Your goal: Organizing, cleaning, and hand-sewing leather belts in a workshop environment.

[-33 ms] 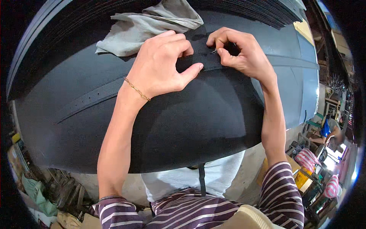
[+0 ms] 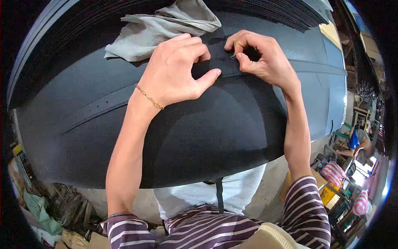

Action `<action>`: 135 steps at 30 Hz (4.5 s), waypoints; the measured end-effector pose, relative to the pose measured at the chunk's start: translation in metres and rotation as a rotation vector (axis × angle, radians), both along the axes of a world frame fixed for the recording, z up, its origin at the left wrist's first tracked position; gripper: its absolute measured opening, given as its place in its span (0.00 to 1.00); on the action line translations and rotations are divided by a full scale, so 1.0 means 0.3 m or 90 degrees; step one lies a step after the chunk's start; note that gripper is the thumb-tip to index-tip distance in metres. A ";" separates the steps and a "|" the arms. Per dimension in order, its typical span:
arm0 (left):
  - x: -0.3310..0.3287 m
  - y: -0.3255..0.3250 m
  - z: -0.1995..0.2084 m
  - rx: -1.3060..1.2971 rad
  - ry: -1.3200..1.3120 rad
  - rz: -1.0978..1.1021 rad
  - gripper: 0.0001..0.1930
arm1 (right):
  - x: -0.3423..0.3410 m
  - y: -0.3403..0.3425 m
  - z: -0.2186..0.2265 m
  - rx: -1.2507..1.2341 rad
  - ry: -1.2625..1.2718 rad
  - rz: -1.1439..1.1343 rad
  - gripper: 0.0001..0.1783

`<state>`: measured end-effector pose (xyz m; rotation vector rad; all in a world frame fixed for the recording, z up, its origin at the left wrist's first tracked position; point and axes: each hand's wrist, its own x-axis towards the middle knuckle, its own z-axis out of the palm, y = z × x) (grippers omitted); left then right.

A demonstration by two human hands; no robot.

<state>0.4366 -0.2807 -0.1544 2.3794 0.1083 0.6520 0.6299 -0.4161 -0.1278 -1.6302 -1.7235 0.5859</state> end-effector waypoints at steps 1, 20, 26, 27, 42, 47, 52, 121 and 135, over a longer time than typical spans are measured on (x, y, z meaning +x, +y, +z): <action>0.001 0.000 0.003 0.000 -0.002 0.000 0.13 | 0.000 0.001 0.000 0.007 -0.013 0.001 0.06; 0.009 -0.070 0.020 0.173 0.036 -0.039 0.19 | 0.065 -0.015 -0.037 -0.040 0.202 -0.010 0.07; 0.008 -0.072 0.005 0.128 0.038 -0.012 0.17 | 0.056 -0.010 -0.018 0.027 0.082 0.070 0.06; 0.010 -0.078 0.008 0.125 0.027 0.001 0.17 | 0.055 -0.012 -0.013 0.044 0.026 0.082 0.06; 0.011 -0.068 0.014 0.181 0.010 -0.050 0.20 | 0.033 -0.013 -0.012 0.012 -0.024 0.073 0.07; 0.008 -0.072 0.016 0.172 0.028 -0.039 0.18 | 0.024 -0.006 0.000 0.032 -0.038 0.065 0.06; 0.010 -0.075 0.008 0.162 0.026 0.006 0.13 | 0.020 -0.008 -0.003 0.039 -0.040 0.058 0.06; 0.009 -0.068 0.022 0.142 0.054 0.011 0.16 | 0.010 -0.006 -0.010 0.038 -0.040 0.075 0.05; 0.008 -0.063 0.016 0.125 0.048 -0.002 0.17 | -0.032 -0.018 -0.023 -0.005 -0.163 0.020 0.09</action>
